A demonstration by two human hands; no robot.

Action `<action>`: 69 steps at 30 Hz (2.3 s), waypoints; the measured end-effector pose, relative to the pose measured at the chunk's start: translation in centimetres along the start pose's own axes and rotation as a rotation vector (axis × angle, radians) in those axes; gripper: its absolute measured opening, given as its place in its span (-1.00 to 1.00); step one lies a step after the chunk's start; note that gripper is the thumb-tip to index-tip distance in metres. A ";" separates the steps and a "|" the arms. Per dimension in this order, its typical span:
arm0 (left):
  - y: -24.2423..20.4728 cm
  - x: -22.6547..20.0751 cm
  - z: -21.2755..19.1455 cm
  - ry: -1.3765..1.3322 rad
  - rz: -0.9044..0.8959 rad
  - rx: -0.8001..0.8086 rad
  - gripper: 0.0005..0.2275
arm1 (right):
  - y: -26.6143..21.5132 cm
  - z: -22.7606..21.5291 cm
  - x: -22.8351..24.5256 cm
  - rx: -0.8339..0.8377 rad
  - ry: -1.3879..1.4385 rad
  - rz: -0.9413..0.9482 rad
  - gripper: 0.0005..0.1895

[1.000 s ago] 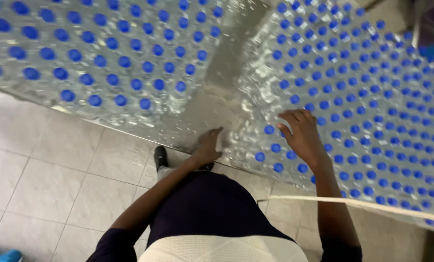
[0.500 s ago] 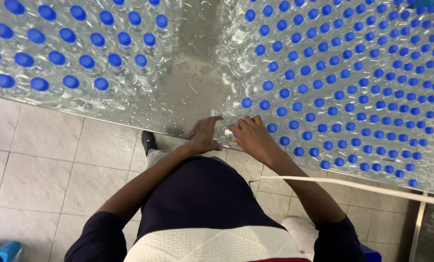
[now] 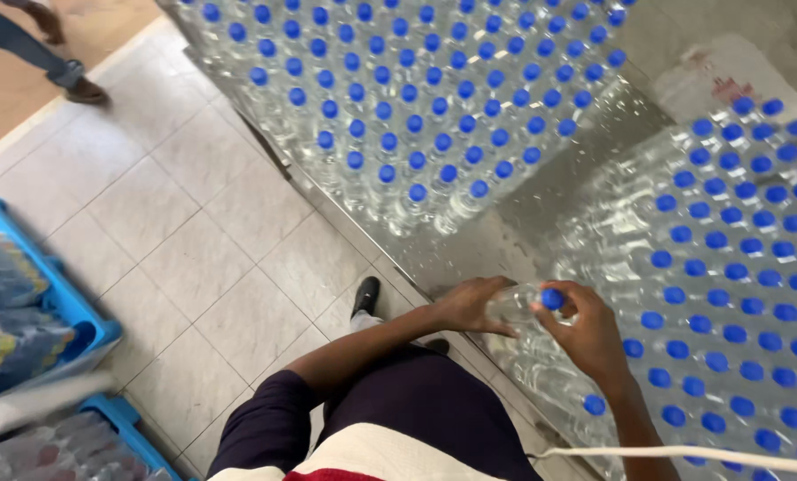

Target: The person repeatedly picks up plastic water bottles with blue caps from a large metal tray and screws the caps on by hand. The person handles the bottles one at a time, placing them back into the tray after capping. The task continues throughout the video.

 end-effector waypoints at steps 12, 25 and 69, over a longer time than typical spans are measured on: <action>2.2 9.3 -3.4 0.280 -0.756 0.274 -0.01 | 4.3 2.4 -0.1 0.227 -0.136 0.214 -0.42; 6.5 5.8 -3.2 0.272 -0.691 0.370 0.09 | 5.5 1.8 -1.8 0.175 -0.194 0.055 -0.33; 5.7 0.5 0.3 -0.106 -0.243 0.874 -0.48 | -0.9 -0.4 1.2 0.155 -0.502 -0.584 -0.42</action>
Point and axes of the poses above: each hand's wrist, its own y-axis towards the middle knuckle, its own z-axis out of the palm, x = y × z, the point moved 9 cm from there along y, towards the middle knuckle, and after that the axes turned 15 degrees about -x, right-handed, at the moved point
